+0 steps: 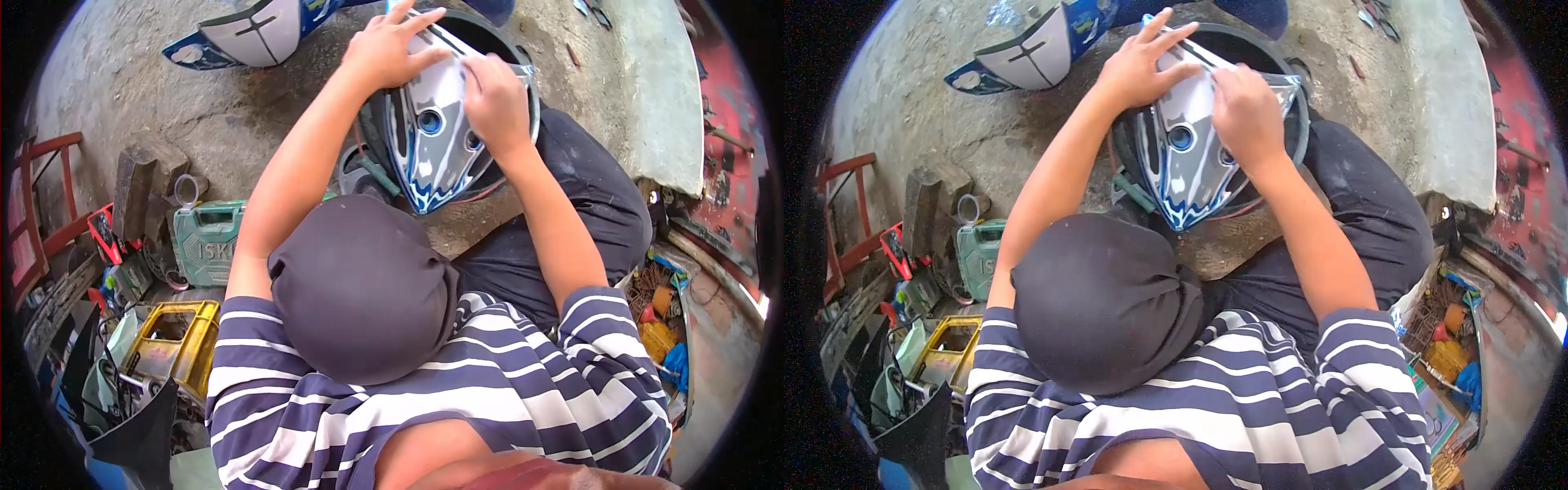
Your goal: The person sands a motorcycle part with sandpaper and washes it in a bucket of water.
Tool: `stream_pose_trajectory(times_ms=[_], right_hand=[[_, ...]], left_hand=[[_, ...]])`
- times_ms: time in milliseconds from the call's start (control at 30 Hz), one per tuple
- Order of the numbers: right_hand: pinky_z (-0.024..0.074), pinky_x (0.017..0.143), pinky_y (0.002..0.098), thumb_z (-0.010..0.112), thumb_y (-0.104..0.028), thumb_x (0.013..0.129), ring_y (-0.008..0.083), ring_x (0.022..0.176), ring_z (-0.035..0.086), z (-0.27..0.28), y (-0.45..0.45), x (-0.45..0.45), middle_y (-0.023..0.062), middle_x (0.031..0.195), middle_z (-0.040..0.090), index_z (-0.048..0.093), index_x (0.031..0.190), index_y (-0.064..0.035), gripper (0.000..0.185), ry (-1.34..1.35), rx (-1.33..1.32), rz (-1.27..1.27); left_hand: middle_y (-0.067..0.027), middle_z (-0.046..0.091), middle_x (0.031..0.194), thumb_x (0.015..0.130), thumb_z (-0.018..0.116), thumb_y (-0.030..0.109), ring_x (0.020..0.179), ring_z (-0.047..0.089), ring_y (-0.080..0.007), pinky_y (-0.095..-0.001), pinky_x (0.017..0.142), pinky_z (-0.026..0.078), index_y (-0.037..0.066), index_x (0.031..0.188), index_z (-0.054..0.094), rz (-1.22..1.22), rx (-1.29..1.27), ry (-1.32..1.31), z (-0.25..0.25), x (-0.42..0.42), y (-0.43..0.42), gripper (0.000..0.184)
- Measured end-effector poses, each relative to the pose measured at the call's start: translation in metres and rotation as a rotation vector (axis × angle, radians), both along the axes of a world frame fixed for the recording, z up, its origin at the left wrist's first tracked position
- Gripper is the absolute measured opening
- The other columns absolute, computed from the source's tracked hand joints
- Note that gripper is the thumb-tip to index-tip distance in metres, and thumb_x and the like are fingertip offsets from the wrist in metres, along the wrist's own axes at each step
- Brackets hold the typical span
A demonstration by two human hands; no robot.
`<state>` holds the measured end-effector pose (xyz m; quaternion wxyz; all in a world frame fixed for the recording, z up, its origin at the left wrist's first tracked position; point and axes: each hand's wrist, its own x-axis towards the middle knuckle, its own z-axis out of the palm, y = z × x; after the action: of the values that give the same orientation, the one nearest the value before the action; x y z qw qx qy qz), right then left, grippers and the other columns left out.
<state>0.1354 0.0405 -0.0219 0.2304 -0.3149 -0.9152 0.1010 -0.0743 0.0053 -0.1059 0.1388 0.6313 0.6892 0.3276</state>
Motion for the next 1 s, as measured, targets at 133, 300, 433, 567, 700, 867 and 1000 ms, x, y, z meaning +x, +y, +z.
stream_pose_trajectory(times_ms=[133,300,433,567,700,867,1000], right_hand=[[0.0531,0.080,0.0496,0.068,-0.005,0.094,0.0391,0.089,0.066,0.004,-0.012,0.004,0.0175,0.090,0.065,0.071,0.103,-0.0021,0.010,-0.082,-0.038,0.083],[0.0522,0.078,0.0494,0.069,-0.005,0.094,0.0383,0.087,0.066,0.008,0.011,-0.012,0.0169,0.087,0.064,0.070,0.105,-0.0021,0.012,-0.076,-0.010,0.092],[0.0533,0.080,0.0484,0.070,-0.002,0.092,0.0378,0.089,0.067,0.007,-0.011,0.011,0.0174,0.090,0.067,0.070,0.105,-0.0016,0.014,-0.107,-0.015,0.149],[0.0538,0.082,0.0467,0.070,0.000,0.092,0.0377,0.090,0.067,0.016,0.013,0.003,0.0171,0.090,0.066,0.071,0.109,0.0006,0.017,-0.133,-0.035,0.127],[0.0533,0.081,0.0473,0.069,-0.002,0.093,0.0375,0.090,0.067,0.010,-0.012,0.028,0.0168,0.090,0.065,0.069,0.113,-0.0007,0.020,-0.152,-0.010,0.178],[0.0533,0.079,0.0460,0.069,0.000,0.092,0.0370,0.086,0.065,0.013,0.015,0.008,0.0161,0.091,0.066,0.069,0.112,-0.0017,0.020,-0.144,0.012,0.167],[0.0532,0.078,0.0462,0.070,0.003,0.089,0.0360,0.085,0.065,0.009,-0.008,0.030,0.0151,0.090,0.065,0.070,0.110,-0.0013,0.021,-0.101,0.060,0.188]], left_hand=[[-0.0094,0.034,0.176,0.095,0.065,0.070,0.148,0.051,-0.0443,-0.0569,0.117,0.047,0.046,0.160,0.049,0.036,-0.013,0.051,0.001,0.003,-0.002,0.070],[-0.0090,0.036,0.175,0.101,0.059,0.066,0.145,0.054,-0.0424,-0.0563,0.114,0.050,0.046,0.159,0.050,0.051,-0.013,0.060,0.005,0.008,-0.003,0.062],[-0.0099,0.038,0.174,0.104,0.057,0.062,0.143,0.056,-0.0419,-0.0559,0.113,0.052,0.046,0.159,0.050,0.063,-0.011,0.078,0.011,0.007,-0.006,0.058],[-0.0109,0.037,0.174,0.104,0.056,0.061,0.143,0.056,-0.0416,-0.0549,0.111,0.053,0.046,0.159,0.050,0.069,-0.013,0.105,0.008,0.010,-0.006,0.057],[-0.0088,0.047,0.169,0.102,0.064,0.055,0.146,0.055,-0.0392,-0.0555,0.113,0.049,0.040,0.154,0.058,0.082,-0.035,0.050,0.023,0.012,-0.010,0.055],[-0.0199,0.039,0.171,0.104,0.057,0.053,0.132,0.061,-0.0459,-0.0600,0.103,0.053,0.027,0.160,0.053,0.018,-0.098,0.049,0.043,0.006,-0.015,0.061],[-0.0198,0.040,0.171,0.104,0.057,0.054,0.132,0.061,-0.0463,-0.0596,0.104,0.053,0.028,0.160,0.053,0.029,-0.084,0.054,0.041,0.005,-0.014,0.062]])
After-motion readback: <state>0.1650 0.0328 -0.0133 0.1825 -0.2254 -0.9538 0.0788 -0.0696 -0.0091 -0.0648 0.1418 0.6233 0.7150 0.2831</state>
